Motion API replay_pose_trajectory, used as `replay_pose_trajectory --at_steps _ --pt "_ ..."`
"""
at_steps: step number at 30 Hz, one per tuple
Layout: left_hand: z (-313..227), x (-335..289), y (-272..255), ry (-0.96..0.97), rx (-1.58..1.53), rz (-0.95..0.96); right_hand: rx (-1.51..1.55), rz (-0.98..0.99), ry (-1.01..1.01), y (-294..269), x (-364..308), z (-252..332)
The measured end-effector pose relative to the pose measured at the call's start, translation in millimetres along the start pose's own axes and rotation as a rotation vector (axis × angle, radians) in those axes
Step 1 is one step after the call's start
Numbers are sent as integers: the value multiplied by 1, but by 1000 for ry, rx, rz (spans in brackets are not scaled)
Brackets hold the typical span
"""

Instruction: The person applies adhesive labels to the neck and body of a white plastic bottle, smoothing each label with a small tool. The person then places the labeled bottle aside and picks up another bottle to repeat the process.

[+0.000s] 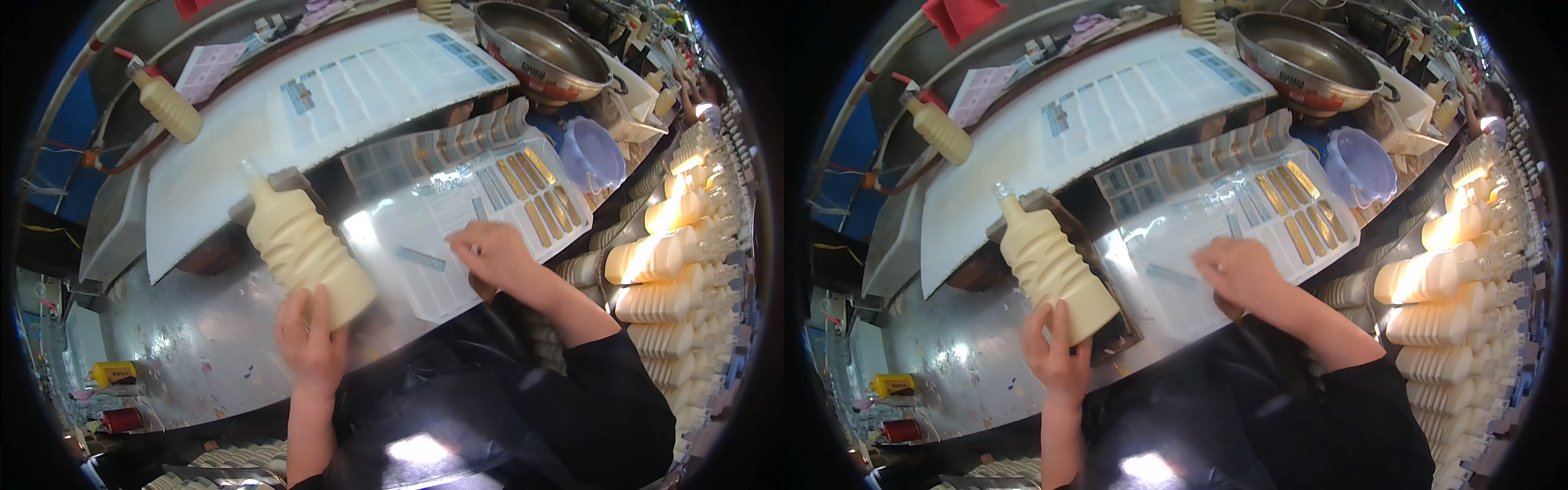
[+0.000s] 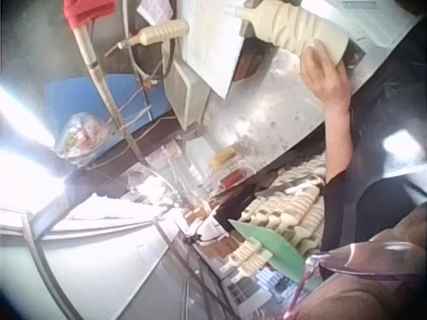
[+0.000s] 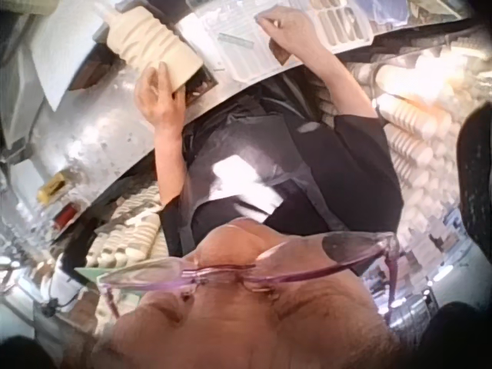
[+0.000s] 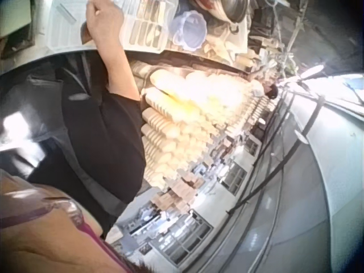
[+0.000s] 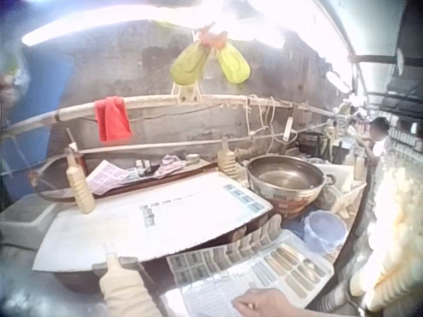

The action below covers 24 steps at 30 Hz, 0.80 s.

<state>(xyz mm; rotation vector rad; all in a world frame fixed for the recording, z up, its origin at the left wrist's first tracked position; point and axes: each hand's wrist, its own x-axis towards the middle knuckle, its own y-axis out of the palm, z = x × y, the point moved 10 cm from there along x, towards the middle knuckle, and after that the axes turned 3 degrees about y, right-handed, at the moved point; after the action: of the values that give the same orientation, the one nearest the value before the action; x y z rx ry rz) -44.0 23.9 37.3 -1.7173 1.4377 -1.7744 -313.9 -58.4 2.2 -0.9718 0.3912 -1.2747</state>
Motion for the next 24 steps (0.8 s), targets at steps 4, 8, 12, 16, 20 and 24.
replay_pose_trajectory --at_steps 4,8,12,16,20,24 --pt "1 -5 4 -12 27 -32 -369 353 0 52 -43 12" --pt "0 -5 2 -21 48 -35 -421 332 -5 62 -74 25" --pt "17 -15 -3 -147 -27 -155 -347 373 -47 57 -90 49" --pt "40 -22 3 -268 -202 -126 -283 339 -138 56 -80 52" --pt "42 -25 2 -223 -220 -76 -353 463 -195 68 -99 31" --pt "45 -19 -8 -255 -332 -128 12 409 -42 58 -75 28"
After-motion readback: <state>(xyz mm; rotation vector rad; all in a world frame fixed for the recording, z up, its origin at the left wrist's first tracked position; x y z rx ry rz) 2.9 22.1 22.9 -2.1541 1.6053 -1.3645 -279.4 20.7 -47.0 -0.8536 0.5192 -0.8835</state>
